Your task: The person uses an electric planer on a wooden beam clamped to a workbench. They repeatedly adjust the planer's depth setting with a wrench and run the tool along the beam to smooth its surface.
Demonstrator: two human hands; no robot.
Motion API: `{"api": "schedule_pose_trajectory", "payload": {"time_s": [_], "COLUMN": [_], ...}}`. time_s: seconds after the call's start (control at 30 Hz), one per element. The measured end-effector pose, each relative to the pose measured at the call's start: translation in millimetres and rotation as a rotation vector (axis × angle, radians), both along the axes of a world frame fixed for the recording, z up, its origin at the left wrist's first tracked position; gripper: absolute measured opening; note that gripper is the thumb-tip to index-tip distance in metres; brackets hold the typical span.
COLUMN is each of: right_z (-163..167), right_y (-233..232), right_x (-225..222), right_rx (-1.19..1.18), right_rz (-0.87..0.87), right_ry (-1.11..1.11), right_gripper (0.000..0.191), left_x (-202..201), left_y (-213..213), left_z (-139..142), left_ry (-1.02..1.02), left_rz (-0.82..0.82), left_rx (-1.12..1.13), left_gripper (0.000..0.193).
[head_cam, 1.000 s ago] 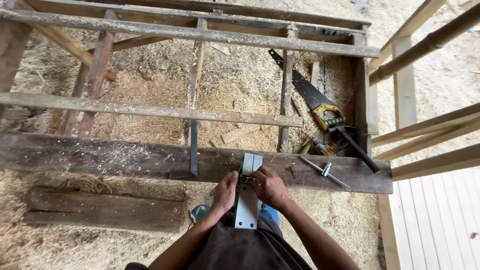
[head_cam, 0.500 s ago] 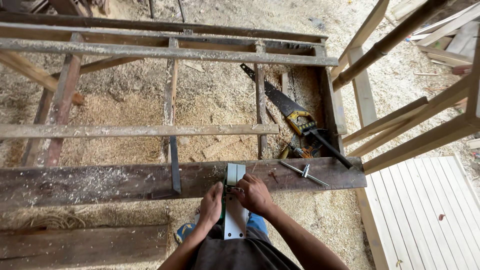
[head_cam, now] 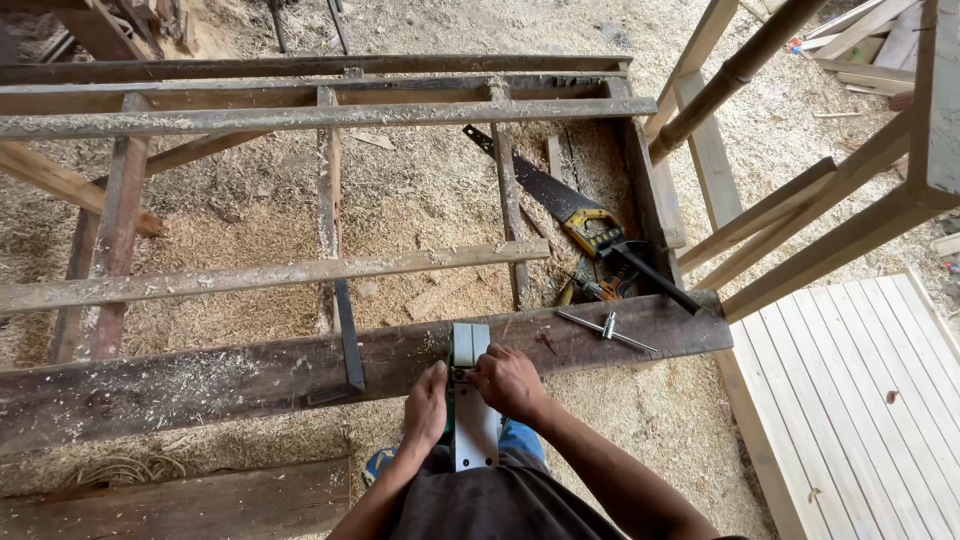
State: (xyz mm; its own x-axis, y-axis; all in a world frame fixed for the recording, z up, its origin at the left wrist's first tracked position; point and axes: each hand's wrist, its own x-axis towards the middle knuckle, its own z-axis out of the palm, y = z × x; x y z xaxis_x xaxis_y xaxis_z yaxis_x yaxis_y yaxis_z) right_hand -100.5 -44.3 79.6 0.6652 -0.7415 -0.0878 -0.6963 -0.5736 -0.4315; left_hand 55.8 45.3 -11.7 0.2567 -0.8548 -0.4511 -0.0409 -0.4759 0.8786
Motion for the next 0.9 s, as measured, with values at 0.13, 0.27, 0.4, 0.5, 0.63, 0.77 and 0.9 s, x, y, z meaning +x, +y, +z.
{"api": "schedule_pose_trajectory", "payload": {"time_s": [0.13, 0.27, 0.4, 0.5, 0.63, 0.77, 0.9], "right_z": [-1, 0, 1, 0, -1, -2, -5], "right_y": [-2, -1, 0, 0, 0, -2, 0], "right_x": [-2, -1, 1, 3, 4, 3, 0], "right_rx": [0.046, 0.078, 0.07, 0.047, 0.085, 0.079, -0.005], "right_rz": [0.047, -0.001, 0.015, 0.018, 0.009, 0.015, 0.056], "right_ry": [-0.006, 0.112, 0.097, 0.063, 0.097, 0.129, 0.057], "right_gripper": [0.014, 0.023, 0.021, 0.024, 0.02, 0.027, 0.023], "left_x": [0, 0, 0, 0, -1, -3, -4], "left_y": [-1, 1, 2, 2, 3, 4, 4], "left_z": [-3, -7, -6, -4, -3, -9, -19], "left_ry": [-0.018, -0.009, -0.017, -0.007, -0.029, 0.003, 0.0], "left_rz": [-0.008, -0.006, 0.009, 0.016, -0.018, 0.052, 0.015], "left_rx": [-0.002, 0.027, -0.058, -0.017, 0.052, -0.086, -0.01], "left_gripper": [0.076, 0.078, 0.078, 0.076, 0.074, 0.073, 0.074]}}
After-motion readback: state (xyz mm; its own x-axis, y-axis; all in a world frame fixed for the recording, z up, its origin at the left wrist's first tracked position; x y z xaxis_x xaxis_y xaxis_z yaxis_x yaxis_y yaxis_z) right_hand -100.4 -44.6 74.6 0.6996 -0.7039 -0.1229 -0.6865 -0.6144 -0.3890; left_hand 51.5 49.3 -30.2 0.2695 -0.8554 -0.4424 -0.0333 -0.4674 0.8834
